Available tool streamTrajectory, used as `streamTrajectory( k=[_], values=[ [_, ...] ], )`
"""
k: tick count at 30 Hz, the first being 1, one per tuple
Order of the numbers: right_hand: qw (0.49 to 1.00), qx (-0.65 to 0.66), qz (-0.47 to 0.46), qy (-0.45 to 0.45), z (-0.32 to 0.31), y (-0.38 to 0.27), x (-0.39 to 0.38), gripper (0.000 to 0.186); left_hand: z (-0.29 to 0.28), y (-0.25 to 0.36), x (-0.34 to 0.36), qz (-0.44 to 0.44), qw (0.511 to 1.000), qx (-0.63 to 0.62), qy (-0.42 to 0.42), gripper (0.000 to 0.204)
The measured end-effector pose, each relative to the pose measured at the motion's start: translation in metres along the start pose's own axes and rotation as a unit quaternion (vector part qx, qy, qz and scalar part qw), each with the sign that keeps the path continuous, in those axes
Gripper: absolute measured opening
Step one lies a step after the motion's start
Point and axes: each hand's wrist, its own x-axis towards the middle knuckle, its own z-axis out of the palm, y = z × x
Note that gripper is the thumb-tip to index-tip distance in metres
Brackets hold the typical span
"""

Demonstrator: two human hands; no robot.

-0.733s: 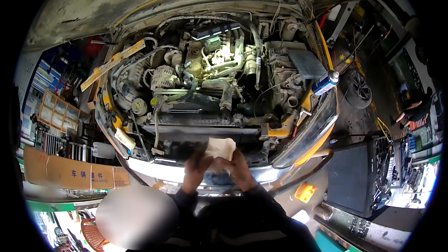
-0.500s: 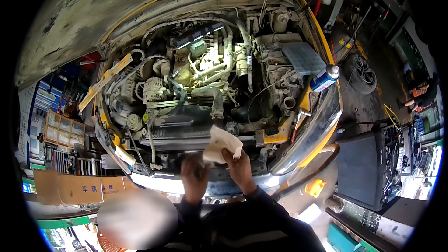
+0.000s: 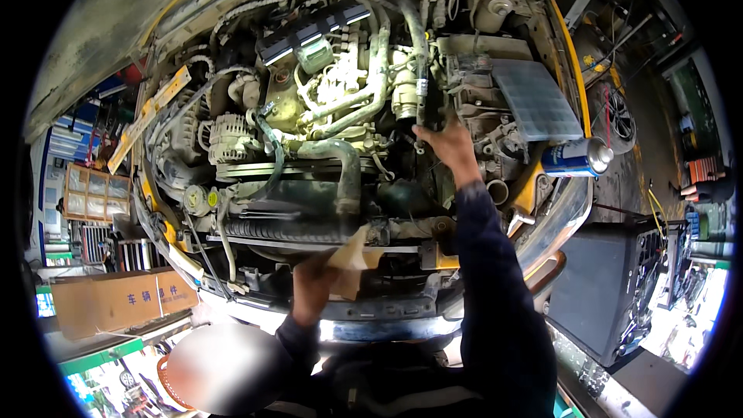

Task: The person works on a car engine with the hood open, using a wrench to tighten bolts and a spray can to apply lubricant. They wipe parts with a cloth and handle small components within the engine bay.

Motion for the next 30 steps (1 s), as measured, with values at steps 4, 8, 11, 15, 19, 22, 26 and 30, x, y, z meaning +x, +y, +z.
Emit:
streamTrajectory(
  k=[4,8,11,15,19,22,26,30],
  values=[
    [0.987,-0.146,-0.014,-0.062,0.036,-0.019,0.028,0.074,-0.024,-0.016,0.017,-0.04,0.997,-0.041,0.049,0.028],
    [0.976,-0.201,-0.06,-0.06,0.026,-0.033,0.027,0.07,-0.046,-0.017,0.052,-0.003,0.995,-0.016,0.098,0.026],
    [0.993,-0.036,-0.064,-0.088,0.003,-0.091,0.005,0.068,-0.048,-0.02,0.102,0.065,0.991,0.028,0.117,0.022],
    [0.987,0.062,-0.068,-0.13,0.002,-0.151,0.008,0.049,-0.001,-0.009,0.176,0.111,0.983,0.045,0.141,0.025],
    [0.981,0.128,-0.041,-0.14,0.011,-0.166,0.017,0.039,0.047,0.012,0.193,-0.006,0.943,-0.332,0.033,0.035],
    [0.979,0.162,-0.023,-0.12,0.014,-0.178,0.011,0.036,0.047,0.018,0.184,-0.066,0.798,-0.596,-0.048,0.04],
    [0.976,0.183,-0.034,-0.117,0.023,-0.183,0.011,0.037,0.045,0.002,0.188,-0.062,0.677,-0.729,-0.074,0.036],
    [0.979,0.172,-0.028,-0.108,0.028,-0.188,0.011,0.038,0.045,0.002,0.199,-0.077,0.654,-0.75,-0.07,0.031]
  ],
)
